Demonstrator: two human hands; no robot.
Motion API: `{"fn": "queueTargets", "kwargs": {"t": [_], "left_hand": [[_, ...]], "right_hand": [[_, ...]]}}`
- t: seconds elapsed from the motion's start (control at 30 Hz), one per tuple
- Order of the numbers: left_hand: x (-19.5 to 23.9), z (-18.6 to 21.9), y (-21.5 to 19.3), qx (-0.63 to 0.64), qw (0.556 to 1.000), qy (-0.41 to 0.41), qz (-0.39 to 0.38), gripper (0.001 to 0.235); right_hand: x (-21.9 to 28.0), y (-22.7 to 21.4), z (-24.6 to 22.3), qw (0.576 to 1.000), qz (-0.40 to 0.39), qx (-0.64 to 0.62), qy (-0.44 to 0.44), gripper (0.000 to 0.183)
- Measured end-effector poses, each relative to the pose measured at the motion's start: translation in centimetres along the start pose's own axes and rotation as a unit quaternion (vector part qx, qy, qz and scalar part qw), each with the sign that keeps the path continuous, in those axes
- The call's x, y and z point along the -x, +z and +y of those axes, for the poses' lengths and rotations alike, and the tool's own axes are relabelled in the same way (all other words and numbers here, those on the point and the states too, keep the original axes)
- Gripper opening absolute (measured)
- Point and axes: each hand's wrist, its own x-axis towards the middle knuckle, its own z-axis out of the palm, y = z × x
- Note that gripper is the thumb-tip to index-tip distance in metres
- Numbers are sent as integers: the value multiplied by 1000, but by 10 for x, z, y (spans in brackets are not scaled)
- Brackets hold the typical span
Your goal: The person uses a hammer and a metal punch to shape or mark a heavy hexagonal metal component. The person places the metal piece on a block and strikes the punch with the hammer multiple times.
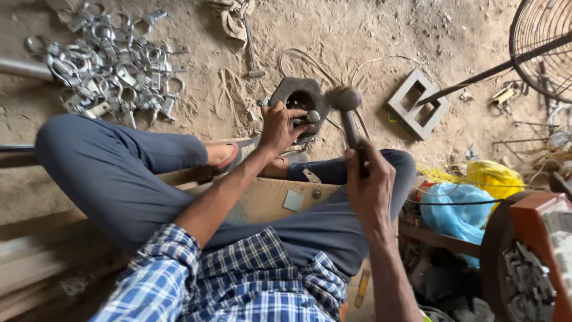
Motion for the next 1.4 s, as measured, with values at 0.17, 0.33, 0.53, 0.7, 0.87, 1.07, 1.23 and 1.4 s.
{"fn": "queueTargets", "kwargs": {"t": [0.17,0.33,0.53,0.7,0.87,1.07,1.23,1.4], "left_hand": [[1,4,-6,15,999,29,30,50],[-3,2,0,23,1000,3,16,49],[-1,-4,4,23,997,51,59,49],[-1,-4,8,49,998,-23,5,48],[5,-17,17,32,995,50,86,52],[0,-16,22,49,998,-7,40,46],[-2,-11,17,40,999,-32,7,50],[-2,-18,27,76,997,-18,25,46]], "right_hand": [[6,25,30,999,-34,-30,18,19],[17,44,41,965,-152,-17,213,24],[0,-44,53,990,101,-71,-68,19],[2,0,71,987,69,147,-6,12],[26,50,56,986,-104,67,112,25],[11,-6,40,990,-66,56,113,22],[-6,-52,54,993,95,61,-47,25],[5,23,75,972,-63,226,8,34]]}}
